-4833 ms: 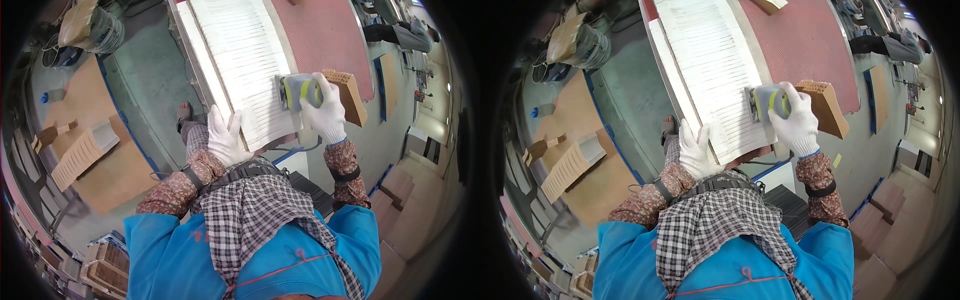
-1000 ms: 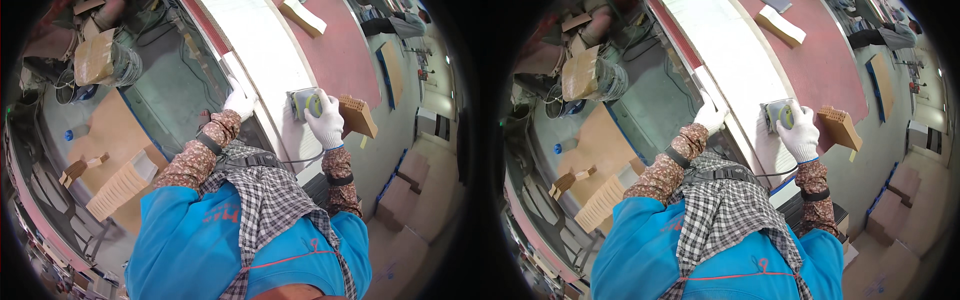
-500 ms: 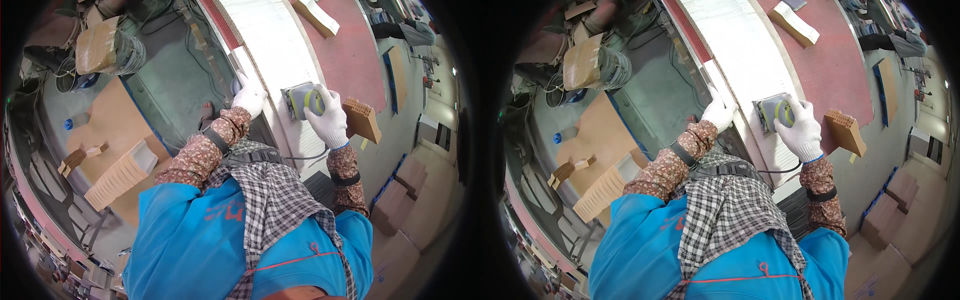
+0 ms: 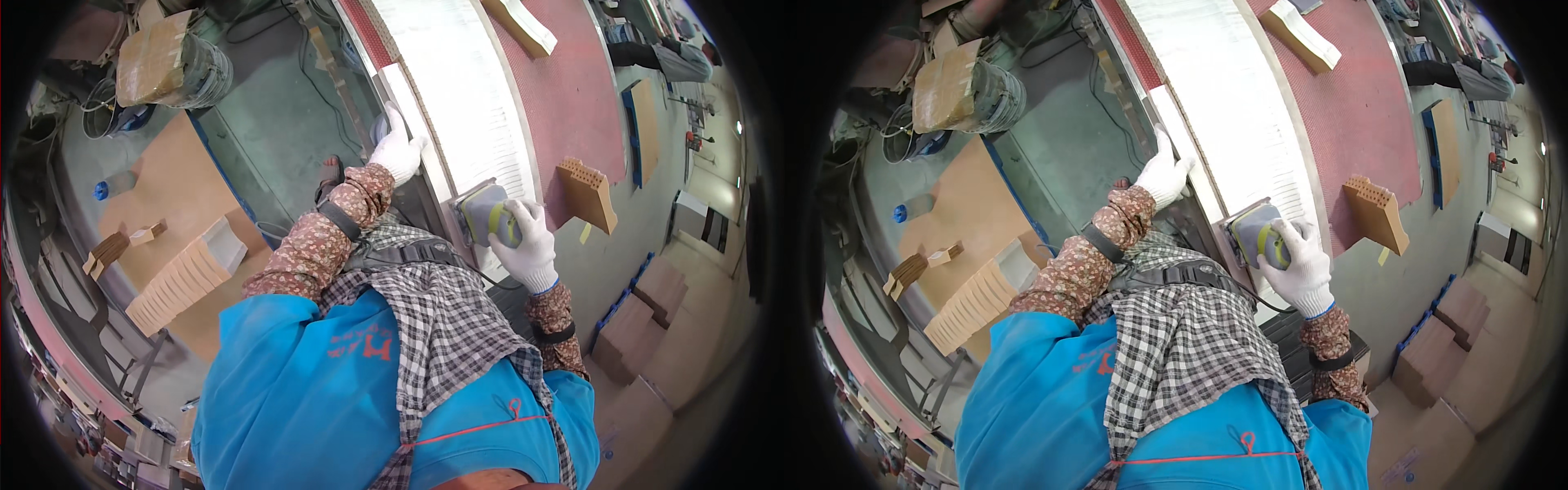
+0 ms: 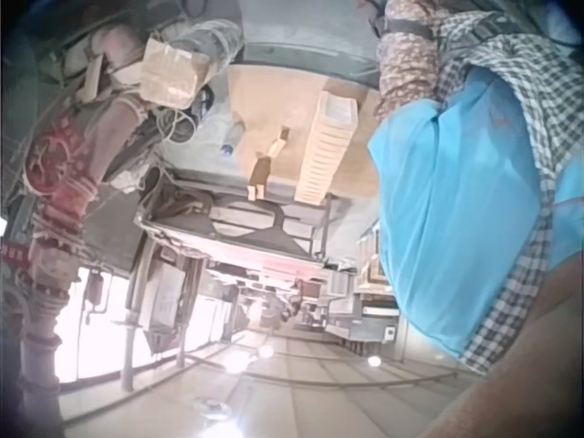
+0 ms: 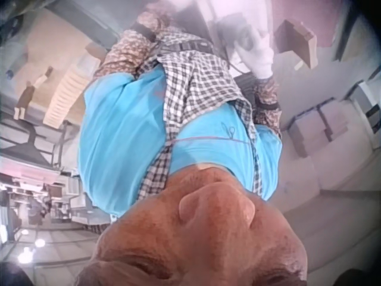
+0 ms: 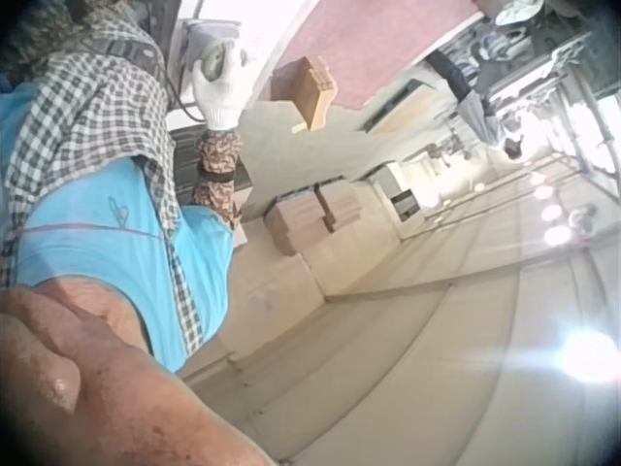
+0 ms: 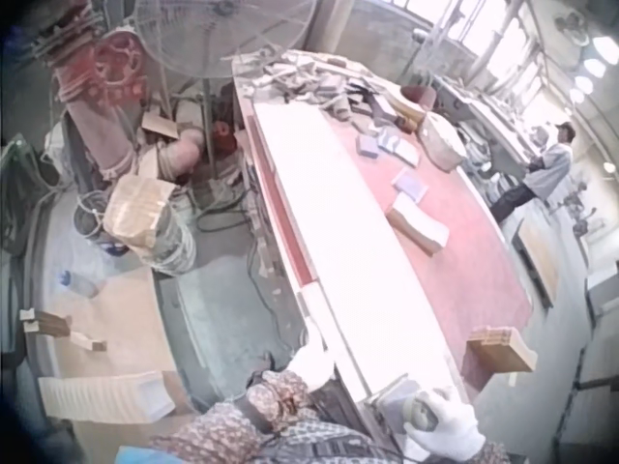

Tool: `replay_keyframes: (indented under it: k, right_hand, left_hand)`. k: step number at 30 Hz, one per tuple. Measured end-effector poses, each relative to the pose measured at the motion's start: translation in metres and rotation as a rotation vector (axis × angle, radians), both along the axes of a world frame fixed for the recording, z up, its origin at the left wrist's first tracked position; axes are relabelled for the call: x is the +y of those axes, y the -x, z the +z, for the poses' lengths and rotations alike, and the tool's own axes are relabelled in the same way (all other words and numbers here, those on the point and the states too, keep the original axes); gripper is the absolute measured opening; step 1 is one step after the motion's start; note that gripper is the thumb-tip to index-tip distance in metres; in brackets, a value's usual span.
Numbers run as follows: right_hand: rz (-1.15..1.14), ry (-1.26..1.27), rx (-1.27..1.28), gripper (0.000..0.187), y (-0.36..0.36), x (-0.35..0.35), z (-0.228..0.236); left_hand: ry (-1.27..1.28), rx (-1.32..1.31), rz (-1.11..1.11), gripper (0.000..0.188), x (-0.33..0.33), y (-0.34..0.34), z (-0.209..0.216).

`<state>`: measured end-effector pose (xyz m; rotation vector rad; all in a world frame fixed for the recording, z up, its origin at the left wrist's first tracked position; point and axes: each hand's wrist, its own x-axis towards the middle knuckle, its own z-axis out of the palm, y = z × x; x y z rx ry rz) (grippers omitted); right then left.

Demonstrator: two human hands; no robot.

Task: Sanding a long wooden component using a handheld electric sander at a workshop bench.

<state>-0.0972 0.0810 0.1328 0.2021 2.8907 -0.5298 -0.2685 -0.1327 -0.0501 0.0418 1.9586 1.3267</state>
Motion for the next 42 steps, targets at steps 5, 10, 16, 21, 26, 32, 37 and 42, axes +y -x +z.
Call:
replay_keyframes:
  k: [5,10,16,21,26,32,37,42]
  right_hand:
    - [0.150,-0.048,0.033,0.061,0.027,-0.015,0.001]
    - [0.211,-0.014,0.032,0.062,0.039,-0.028,-0.001]
    - [0.147,-0.028,0.039,0.065,0.023,-0.016,-0.004]
    - [0.221,-0.067,-0.017,0.062,0.064,-0.038,0.006]
    - [0.217,-0.018,-0.003,0.063,0.058,-0.037,0.002]
    - [0.146,0.039,0.050,0.067,0.063,-0.022,-0.007]
    - [0.154,0.041,0.097,0.063,0.106,-0.037,-0.004]
    - [0.169,0.054,0.113,0.062,0.112,-0.034,-0.007]
  left_hand:
    - [-0.121,-0.122,0.004,0.104,-0.006,0.002,0.015]
    - [-0.190,-0.136,0.058,0.103,-0.010,0.000,0.013]
    - [-0.190,-0.148,0.040,0.102,-0.012,0.002,0.019]
    - [-0.191,-0.109,0.036,0.103,-0.011,0.000,0.010]
    - [-0.200,-0.118,0.057,0.104,-0.013,-0.001,0.006]
    - [-0.261,-0.239,0.069,0.101,-0.019,-0.001,0.017]
    - [-0.175,0.013,0.021,0.100,-0.011,-0.006,-0.010]
    - [-0.189,0.041,0.030,0.099,-0.012,-0.009,-0.019]
